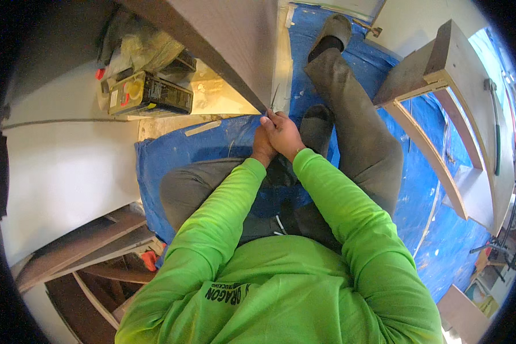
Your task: The person sits on a blue tarp and assembles a wooden cabinet. They use a hammer to tap nails into the cabinet frame and use a small tool to adjust or secure parts of the assembly.
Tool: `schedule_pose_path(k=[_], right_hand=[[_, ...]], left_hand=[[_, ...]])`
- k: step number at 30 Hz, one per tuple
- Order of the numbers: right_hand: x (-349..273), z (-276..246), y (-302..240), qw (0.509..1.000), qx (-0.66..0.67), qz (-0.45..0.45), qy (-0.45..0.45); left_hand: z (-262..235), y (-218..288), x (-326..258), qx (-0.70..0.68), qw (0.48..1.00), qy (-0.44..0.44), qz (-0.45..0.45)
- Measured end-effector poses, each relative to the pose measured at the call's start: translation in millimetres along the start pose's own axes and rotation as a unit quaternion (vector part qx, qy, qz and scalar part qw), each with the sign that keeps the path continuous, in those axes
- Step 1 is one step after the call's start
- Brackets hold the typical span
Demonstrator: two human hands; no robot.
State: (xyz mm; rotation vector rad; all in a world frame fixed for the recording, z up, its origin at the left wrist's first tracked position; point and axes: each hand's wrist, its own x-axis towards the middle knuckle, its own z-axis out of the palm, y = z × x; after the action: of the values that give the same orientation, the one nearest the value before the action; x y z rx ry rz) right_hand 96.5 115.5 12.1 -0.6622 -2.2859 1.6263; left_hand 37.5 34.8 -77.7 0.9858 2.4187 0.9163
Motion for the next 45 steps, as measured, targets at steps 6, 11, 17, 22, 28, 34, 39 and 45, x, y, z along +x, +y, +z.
schedule_pose_path(k=[6, 11, 17, 22, 28, 34, 39, 45], right_hand=[[0, -8, 8, 1.000, 0.010, 0.011, -0.005], [-1, -9, 11, 1.000, -0.016, -0.002, -0.001], [1, -2, 14, 0.999, -0.025, -0.002, 0.033], [4, 3, 11, 0.998, -0.028, -0.008, 0.048], [8, -4, 11, 0.998, -0.045, 0.024, 0.037], [9, 2, 10, 0.999, -0.022, 0.002, 0.050], [1, -1, 6, 0.998, -0.043, 0.003, 0.037], [-4, -2, -5, 0.999, -0.031, 0.006, 0.041]], left_hand=[[-10, 25, -3, -0.012, 1.000, 0.022, 0.010], [-7, 27, -1, -0.019, 0.999, 0.014, 0.029], [-1, 18, 5, 0.021, 0.999, -0.002, 0.041], [4, 9, 9, 0.001, 0.999, 0.001, 0.034], [-20, 32, 13, -0.069, 0.995, -0.066, -0.017], [-17, 22, 14, -0.011, 0.999, -0.031, 0.042], [1, 10, 6, 0.026, 0.998, 0.012, 0.051], [9, 8, 3, 0.025, 0.996, 0.040, 0.073]])
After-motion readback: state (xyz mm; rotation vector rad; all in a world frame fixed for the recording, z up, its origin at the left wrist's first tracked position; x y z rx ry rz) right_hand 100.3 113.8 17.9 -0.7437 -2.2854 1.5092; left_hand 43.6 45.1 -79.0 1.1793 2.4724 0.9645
